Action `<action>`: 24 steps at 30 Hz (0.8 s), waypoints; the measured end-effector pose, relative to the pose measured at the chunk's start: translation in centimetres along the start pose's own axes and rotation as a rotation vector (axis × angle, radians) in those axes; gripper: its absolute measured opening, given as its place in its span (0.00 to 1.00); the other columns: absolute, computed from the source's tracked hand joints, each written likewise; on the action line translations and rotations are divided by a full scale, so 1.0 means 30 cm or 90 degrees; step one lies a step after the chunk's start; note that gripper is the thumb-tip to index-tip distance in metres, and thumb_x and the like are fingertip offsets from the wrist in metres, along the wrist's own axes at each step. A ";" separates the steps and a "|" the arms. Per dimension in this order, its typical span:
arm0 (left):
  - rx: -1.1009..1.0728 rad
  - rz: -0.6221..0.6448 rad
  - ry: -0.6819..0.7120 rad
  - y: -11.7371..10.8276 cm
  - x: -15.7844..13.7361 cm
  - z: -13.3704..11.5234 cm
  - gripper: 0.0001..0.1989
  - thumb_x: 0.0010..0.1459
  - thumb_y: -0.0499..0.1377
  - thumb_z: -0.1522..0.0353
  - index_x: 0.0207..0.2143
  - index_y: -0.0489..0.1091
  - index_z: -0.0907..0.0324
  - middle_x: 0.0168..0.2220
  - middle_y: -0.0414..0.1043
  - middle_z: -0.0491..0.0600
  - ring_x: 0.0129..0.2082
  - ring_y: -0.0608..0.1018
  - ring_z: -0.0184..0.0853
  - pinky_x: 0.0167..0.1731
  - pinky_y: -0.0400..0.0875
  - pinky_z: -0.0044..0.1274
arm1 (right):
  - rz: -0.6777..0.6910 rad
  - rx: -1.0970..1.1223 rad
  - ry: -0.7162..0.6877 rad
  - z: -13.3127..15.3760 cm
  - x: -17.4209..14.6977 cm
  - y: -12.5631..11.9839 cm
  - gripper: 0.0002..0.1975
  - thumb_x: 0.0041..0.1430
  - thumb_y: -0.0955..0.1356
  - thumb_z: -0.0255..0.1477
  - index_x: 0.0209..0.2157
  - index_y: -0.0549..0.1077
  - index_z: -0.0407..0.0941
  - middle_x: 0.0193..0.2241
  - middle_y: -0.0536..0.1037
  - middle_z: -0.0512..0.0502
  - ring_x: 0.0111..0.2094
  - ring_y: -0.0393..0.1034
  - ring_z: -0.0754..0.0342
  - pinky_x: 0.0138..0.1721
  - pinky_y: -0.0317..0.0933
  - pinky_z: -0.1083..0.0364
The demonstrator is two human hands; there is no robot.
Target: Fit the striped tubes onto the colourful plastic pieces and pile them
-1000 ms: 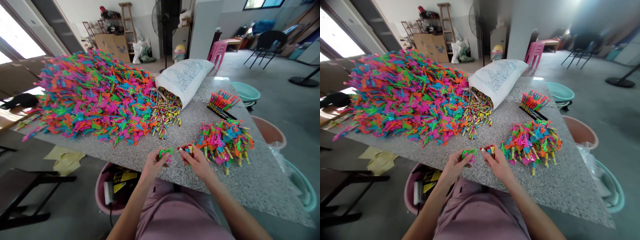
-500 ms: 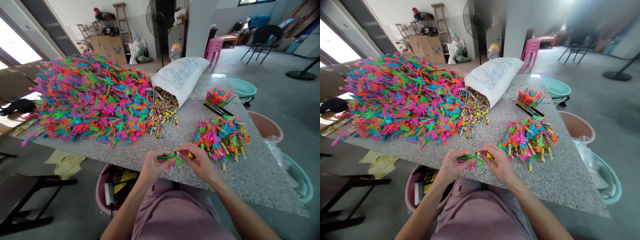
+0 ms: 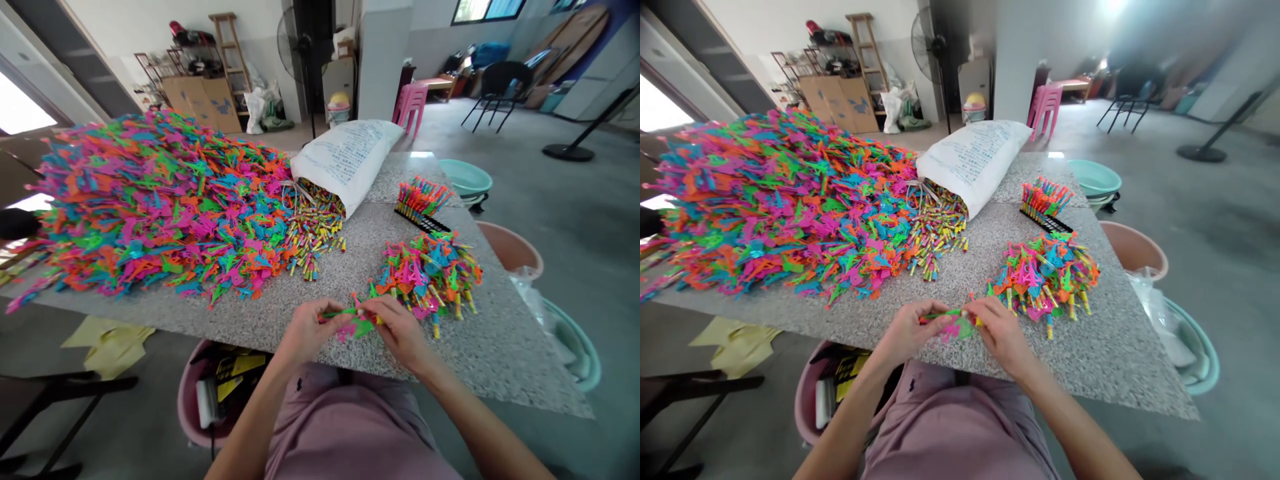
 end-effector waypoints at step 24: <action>0.546 -0.356 -0.021 -0.241 0.076 0.378 0.24 0.52 0.59 0.70 0.53 0.70 0.50 0.56 0.61 0.57 0.56 0.64 0.51 0.54 0.56 0.43 | 0.032 0.329 0.330 -0.112 0.181 0.397 0.11 0.53 0.69 0.37 0.35 0.77 0.45 0.28 0.77 0.49 0.32 0.71 0.50 0.35 0.65 0.53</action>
Point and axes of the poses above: each hand's wrist, its own x-axis towards the middle knuckle, its own y-axis out of the palm, z = x × y, the point moved 5 cm from there along x, towards the middle knuckle
